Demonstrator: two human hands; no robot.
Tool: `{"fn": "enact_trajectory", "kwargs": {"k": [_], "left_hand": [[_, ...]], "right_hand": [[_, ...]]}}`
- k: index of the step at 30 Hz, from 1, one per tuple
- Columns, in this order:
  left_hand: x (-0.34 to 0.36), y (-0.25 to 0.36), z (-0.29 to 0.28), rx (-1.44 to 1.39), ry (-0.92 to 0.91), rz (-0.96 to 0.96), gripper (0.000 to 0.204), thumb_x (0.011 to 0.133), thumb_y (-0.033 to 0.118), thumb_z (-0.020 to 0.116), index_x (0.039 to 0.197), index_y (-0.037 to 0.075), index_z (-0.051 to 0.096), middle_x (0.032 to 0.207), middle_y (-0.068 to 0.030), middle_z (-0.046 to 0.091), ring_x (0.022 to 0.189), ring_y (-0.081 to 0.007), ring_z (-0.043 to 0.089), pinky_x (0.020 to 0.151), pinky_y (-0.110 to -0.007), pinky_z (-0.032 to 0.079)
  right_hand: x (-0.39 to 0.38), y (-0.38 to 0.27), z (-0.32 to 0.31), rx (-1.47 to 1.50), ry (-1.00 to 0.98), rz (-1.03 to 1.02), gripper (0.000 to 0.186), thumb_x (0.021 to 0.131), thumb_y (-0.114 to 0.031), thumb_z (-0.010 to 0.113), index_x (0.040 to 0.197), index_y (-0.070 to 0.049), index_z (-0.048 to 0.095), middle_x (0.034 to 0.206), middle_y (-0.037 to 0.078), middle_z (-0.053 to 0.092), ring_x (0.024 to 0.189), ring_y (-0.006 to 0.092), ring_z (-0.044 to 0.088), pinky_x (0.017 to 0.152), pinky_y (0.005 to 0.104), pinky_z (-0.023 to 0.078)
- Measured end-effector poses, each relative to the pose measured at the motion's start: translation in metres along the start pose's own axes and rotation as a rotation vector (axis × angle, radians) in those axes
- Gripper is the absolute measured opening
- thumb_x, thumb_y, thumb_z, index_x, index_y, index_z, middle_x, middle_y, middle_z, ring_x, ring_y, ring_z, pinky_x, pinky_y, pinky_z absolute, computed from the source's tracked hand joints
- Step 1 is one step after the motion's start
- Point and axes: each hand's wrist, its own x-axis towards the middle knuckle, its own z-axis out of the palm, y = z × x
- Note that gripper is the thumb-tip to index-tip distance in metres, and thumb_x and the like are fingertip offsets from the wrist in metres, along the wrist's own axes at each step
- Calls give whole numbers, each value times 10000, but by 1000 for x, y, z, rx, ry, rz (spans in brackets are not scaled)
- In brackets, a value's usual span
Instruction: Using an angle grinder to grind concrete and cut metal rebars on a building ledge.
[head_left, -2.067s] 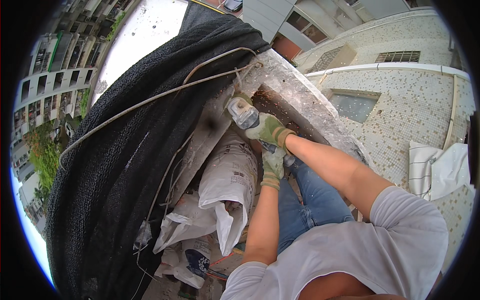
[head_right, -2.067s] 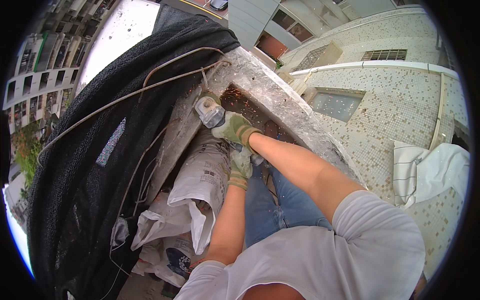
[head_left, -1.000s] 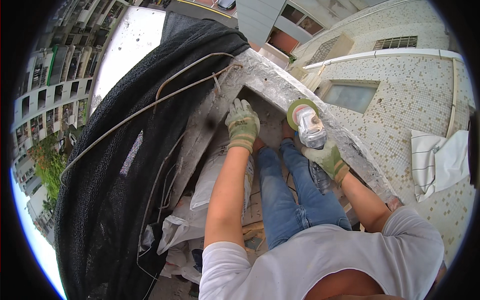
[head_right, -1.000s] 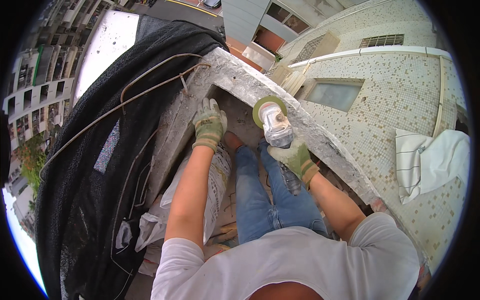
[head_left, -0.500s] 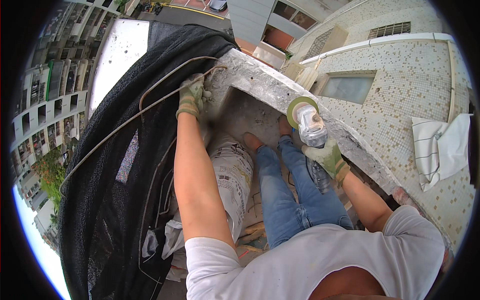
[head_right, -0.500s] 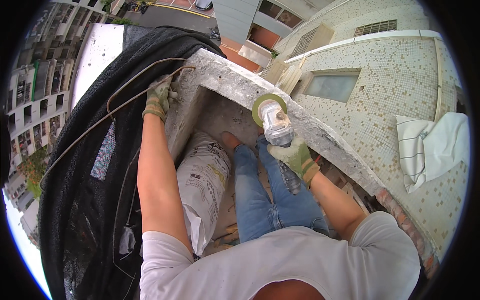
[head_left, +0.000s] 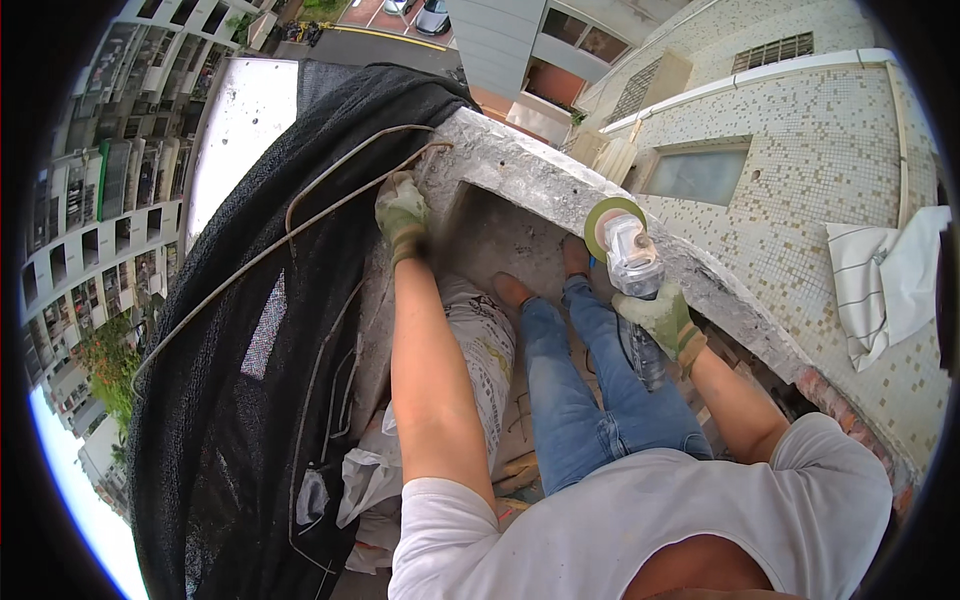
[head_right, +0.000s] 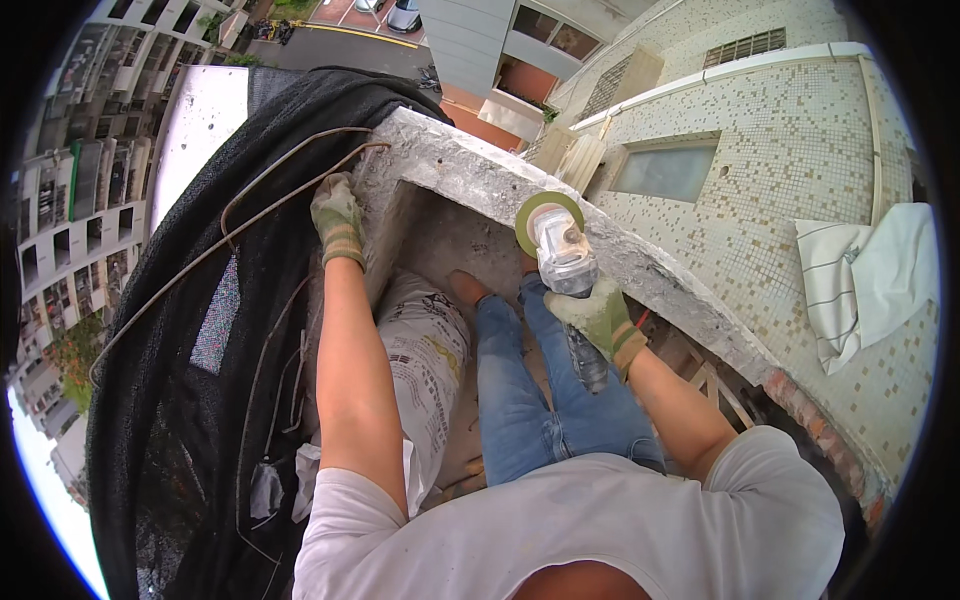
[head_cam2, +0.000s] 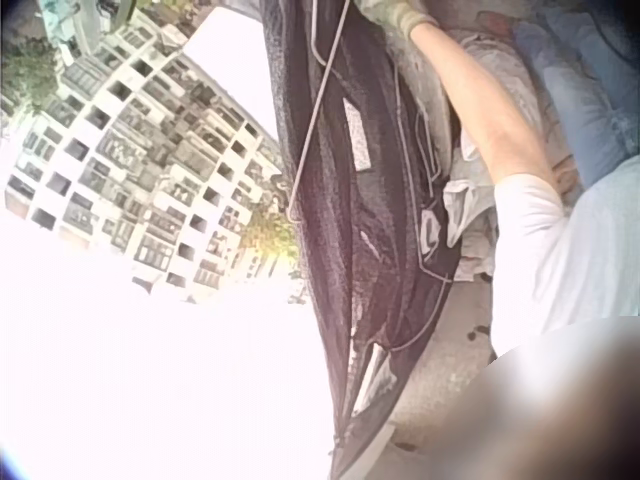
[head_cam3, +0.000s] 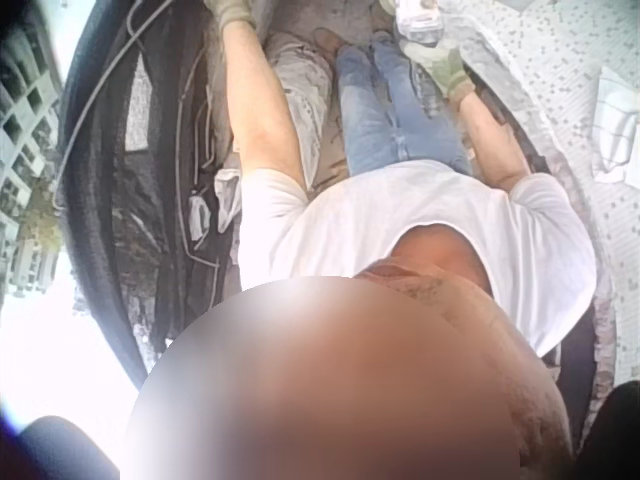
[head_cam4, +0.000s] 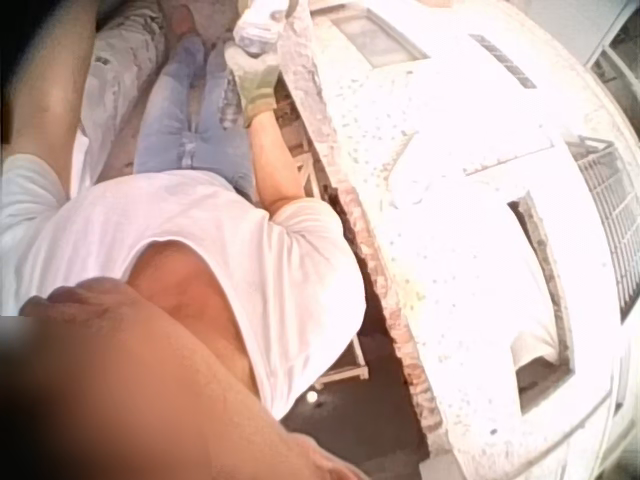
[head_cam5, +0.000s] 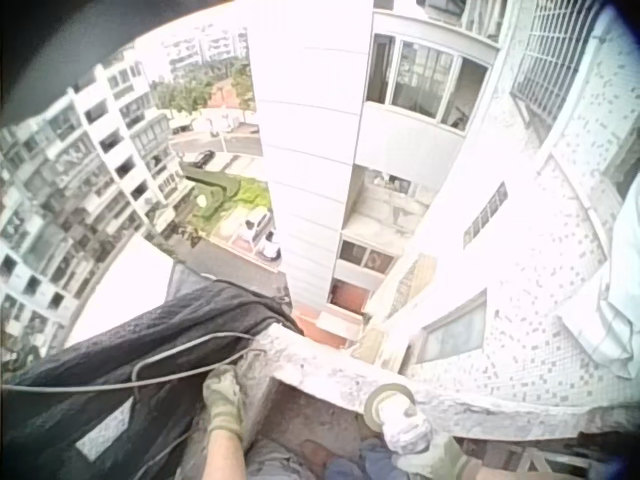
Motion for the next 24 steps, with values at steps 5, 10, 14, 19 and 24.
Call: {"fn": "enact_trajectory", "kwargs": {"k": [5, 10, 14, 19, 24], "left_hand": [[-13, 32, -12, -386, -114, -219, 151, 972, 175, 539, 960, 88, 662, 679, -15, 601, 442, -107, 461, 395, -252, 357], [-7, 63, -20, -270, -190, -307, 163, 954, 167, 570, 996, 54, 680, 758, -71, 659, 434, -129, 480, 394, -274, 379], [-17, 44, -12, -311, -111, -209, 111, 950, 127, 561, 953, 68, 655, 723, -37, 625, 488, -106, 494, 412, -252, 361], [-28, 25, -4, -457, -25, -63, 86, 934, 94, 557, 904, 84, 636, 683, -19, 602, 500, -94, 488, 417, -237, 332], [-12, 31, -15, -350, -96, -149, 105, 924, 82, 547, 930, 52, 648, 670, -57, 605, 466, -78, 463, 398, -208, 310]], "right_hand": [[4, -9, -2, 21, 55, -126, 365, 724, -197, 775, 1018, -2, 681, 872, 91, 714, 810, 146, 668, 743, 321, 528], [10, -17, -11, -33, 58, -120, 424, 703, -241, 785, 1038, -4, 680, 862, 108, 717, 807, 152, 673, 752, 332, 534], [6, -8, -18, 60, 19, -135, 454, 701, -256, 784, 1068, -12, 675, 859, 110, 715, 811, 149, 665, 764, 331, 535], [-4, 9, -22, 126, 116, -269, 524, 692, -288, 790, 1124, -20, 660, 959, 160, 713, 884, 225, 692, 799, 351, 535], [-5, 13, -28, 69, 50, -128, 625, 661, -325, 805, 1174, -9, 638, 1042, 220, 692, 966, 342, 686, 852, 391, 533]]}}
